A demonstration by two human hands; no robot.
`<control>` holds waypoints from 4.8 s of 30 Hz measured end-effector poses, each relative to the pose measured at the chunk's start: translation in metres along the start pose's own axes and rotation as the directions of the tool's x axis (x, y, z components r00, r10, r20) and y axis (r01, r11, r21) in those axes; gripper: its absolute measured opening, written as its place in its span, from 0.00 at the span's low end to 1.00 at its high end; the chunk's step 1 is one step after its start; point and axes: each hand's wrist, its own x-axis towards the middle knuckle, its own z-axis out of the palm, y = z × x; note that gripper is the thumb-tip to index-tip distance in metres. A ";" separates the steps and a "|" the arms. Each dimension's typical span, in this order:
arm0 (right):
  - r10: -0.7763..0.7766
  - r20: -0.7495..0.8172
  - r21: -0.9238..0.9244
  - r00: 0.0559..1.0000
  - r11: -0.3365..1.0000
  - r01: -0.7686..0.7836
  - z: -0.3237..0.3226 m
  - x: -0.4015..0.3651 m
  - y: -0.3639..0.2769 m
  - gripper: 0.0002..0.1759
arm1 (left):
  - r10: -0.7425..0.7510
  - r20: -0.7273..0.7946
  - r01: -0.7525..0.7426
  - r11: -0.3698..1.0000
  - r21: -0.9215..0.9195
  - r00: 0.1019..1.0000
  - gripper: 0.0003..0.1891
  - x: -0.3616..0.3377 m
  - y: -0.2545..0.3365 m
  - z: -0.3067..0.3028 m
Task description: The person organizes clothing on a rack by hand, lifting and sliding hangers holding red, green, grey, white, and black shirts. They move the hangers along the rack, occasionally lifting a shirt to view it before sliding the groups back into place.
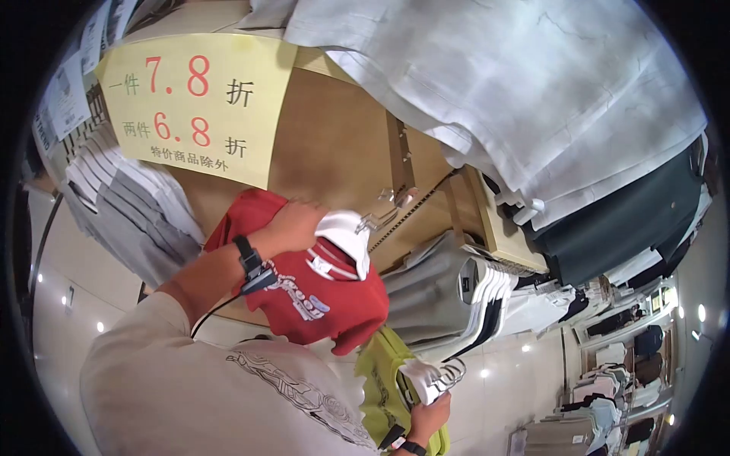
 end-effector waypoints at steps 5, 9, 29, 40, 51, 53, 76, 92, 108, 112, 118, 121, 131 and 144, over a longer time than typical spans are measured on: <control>0.154 -0.009 -0.018 0.988 0.988 -0.155 -0.014 -0.046 0.022 0.20 | 0.045 -0.123 -0.051 0.998 -0.047 0.991 0.21 0.055 0.012 -0.027; 0.207 -0.023 -0.019 0.978 0.978 -0.208 -0.007 -0.071 0.035 0.22 | 0.070 -0.218 -0.080 0.996 -0.036 0.973 0.19 0.076 0.017 -0.038; 0.240 0.034 0.019 0.970 0.971 -0.240 0.002 -0.066 0.017 0.27 | 0.006 -0.530 0.007 1.000 0.024 0.848 0.16 0.064 -0.003 -0.019; -0.182 0.039 0.047 0.982 0.982 0.181 -0.011 0.013 -0.030 0.22 | -0.049 -0.443 0.103 0.990 0.098 0.895 0.21 0.046 0.002 -0.005; -0.667 0.009 0.105 0.745 0.742 0.662 -0.043 0.135 -0.149 0.30 | 0.122 -0.387 -0.294 0.857 -0.423 0.914 0.20 -0.019 0.056 -0.025; -0.737 -0.060 0.131 0.673 0.663 0.737 -0.050 0.156 -0.185 0.28 | 0.135 -0.227 -0.245 0.774 -0.583 0.965 0.21 -0.024 0.065 -0.036; -0.710 -0.100 0.528 0.697 0.556 0.642 0.049 0.200 -0.313 0.32 | 0.116 -0.107 -0.121 0.992 -0.041 0.987 0.43 -0.041 0.020 -0.028; -0.713 -0.062 0.412 0.698 0.619 0.669 0.068 0.202 -0.292 0.34 | 0.055 -0.189 -0.045 0.997 0.057 0.980 0.41 -0.016 -0.044 -0.044; -0.674 -0.019 0.405 0.738 0.670 0.622 0.062 0.202 -0.292 0.46 | 0.121 -0.031 -0.124 0.981 -0.147 0.992 0.35 -0.015 -0.049 -0.035; -0.672 -0.105 0.395 0.733 0.648 0.651 0.063 0.198 -0.287 0.47 | 0.114 -0.017 -0.115 0.965 -0.236 0.993 0.35 -0.004 -0.053 -0.030; -0.668 -0.186 0.381 0.721 0.627 0.679 0.066 0.184 -0.267 0.47 | 0.113 -0.040 -0.119 0.961 -0.251 0.993 0.29 0.006 -0.065 -0.029; -0.629 -0.211 0.387 0.749 0.649 0.654 0.063 0.169 -0.243 0.45 | 0.037 -0.139 -0.054 0.991 -0.123 0.990 0.23 -0.002 -0.056 -0.038; -0.166 0.803 0.227 0.573 0.973 -0.036 0.227 -0.048 0.075 0.36 | 0.456 -0.350 -0.501 0.864 -0.047 0.818 0.06 -0.070 0.119 0.029; -0.180 0.836 0.183 0.518 0.982 0.047 0.209 -0.407 0.292 0.10 | 0.430 0.344 -0.284 0.871 -0.400 0.835 0.08 -0.082 0.221 0.174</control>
